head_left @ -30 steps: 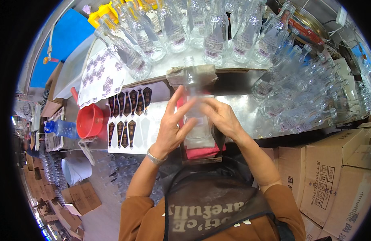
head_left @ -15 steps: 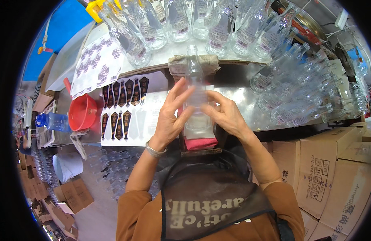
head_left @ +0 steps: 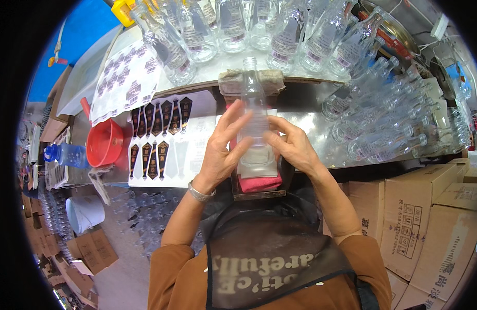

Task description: The person repeatedly picks up clear plastic bottles, applies a label to each bottle using a handheld applicator, and places the labeled bottles aside. The process is repeated for multiple bottles in a continuous sequence.

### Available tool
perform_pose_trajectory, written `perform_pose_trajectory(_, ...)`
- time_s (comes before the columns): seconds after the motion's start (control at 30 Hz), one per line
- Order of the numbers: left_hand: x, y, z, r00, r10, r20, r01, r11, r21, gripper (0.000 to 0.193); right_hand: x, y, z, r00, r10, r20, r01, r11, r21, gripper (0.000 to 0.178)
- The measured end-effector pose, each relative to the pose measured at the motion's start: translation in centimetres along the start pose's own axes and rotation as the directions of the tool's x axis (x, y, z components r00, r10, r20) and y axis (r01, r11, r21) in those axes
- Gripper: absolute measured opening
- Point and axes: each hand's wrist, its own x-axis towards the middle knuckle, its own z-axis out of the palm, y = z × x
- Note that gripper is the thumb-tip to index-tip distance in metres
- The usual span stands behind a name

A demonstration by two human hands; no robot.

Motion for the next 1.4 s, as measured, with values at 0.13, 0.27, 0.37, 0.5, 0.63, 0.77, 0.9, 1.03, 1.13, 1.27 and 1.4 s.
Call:
perform_pose_trajectory(0.13,0.0,0.1,0.0,1.0,0.001,0.002,-0.001,1.0,0.023,0.054,-0.1,0.2,0.0,1.0,-0.001,-0.009,0.001,1.0,-0.021,0.057)
perform_pose_trajectory(0.27,-0.1,-0.3,0.1,1.0,0.004,-0.002,-0.004,0.999,0.036,0.054,0.0,-0.1,0.0,1.0,-0.013,0.003,0.013,1.0,-0.011,0.057)
perform_pose_trajectory(0.37,0.0,-0.2,0.2,1.0,0.006,-0.004,-0.006,0.999,0.045,0.054,0.0,0.1,-0.1,1.0,-0.016,0.003,0.016,1.0,-0.015,0.057)
perform_pose_trajectory(0.5,-0.1,0.0,0.1,1.0,0.005,-0.002,-0.005,0.998,0.062,0.055,0.1,0.1,-0.2,1.0,-0.003,0.007,0.003,1.0,-0.015,0.056)
perform_pose_trajectory(0.63,0.0,0.0,0.1,1.0,-0.002,0.002,0.002,0.998,0.061,0.054,1.0,2.8,-2.8,0.983,0.052,-0.175,-0.013,0.976,0.217,0.038)
perform_pose_trajectory(0.77,0.0,0.1,0.2,1.0,0.002,0.005,-0.003,0.998,0.066,0.054,1.5,4.8,-5.2,0.883,0.209,-0.42,0.103,0.787,0.608,0.039)
perform_pose_trajectory(0.9,-0.1,0.1,0.1,1.0,0.0,-0.001,0.0,0.998,0.064,0.054,0.0,1.3,-3.4,0.975,0.002,-0.224,0.088,0.916,0.393,0.02)
perform_pose_trajectory(1.03,-0.1,0.3,0.2,1.0,-0.019,-0.006,0.02,0.998,0.063,0.053,0.7,-2.9,-2.1,0.912,-0.401,-0.086,0.349,0.869,-0.352,0.028)
perform_pose_trajectory(1.13,0.0,0.3,0.3,1.0,-0.006,-0.01,0.006,0.998,0.065,0.057,2.8,-4.5,-2.4,0.809,-0.558,-0.188,0.419,0.77,-0.482,0.028)
perform_pose_trajectory(1.27,-1.1,0.3,-0.1,1.0,-0.003,-0.015,0.003,1.0,0.016,0.08,3.5,-5.8,-1.6,0.785,-0.61,0.11,0.564,0.628,-0.537,0.029)
perform_pose_trajectory(1.4,-3.8,-0.2,0.5,0.999,-0.029,0.035,0.026,0.995,0.097,0.105,3.6,-6.3,-1.5,0.56,-0.815,0.145,0.653,0.327,-0.683,0.024)
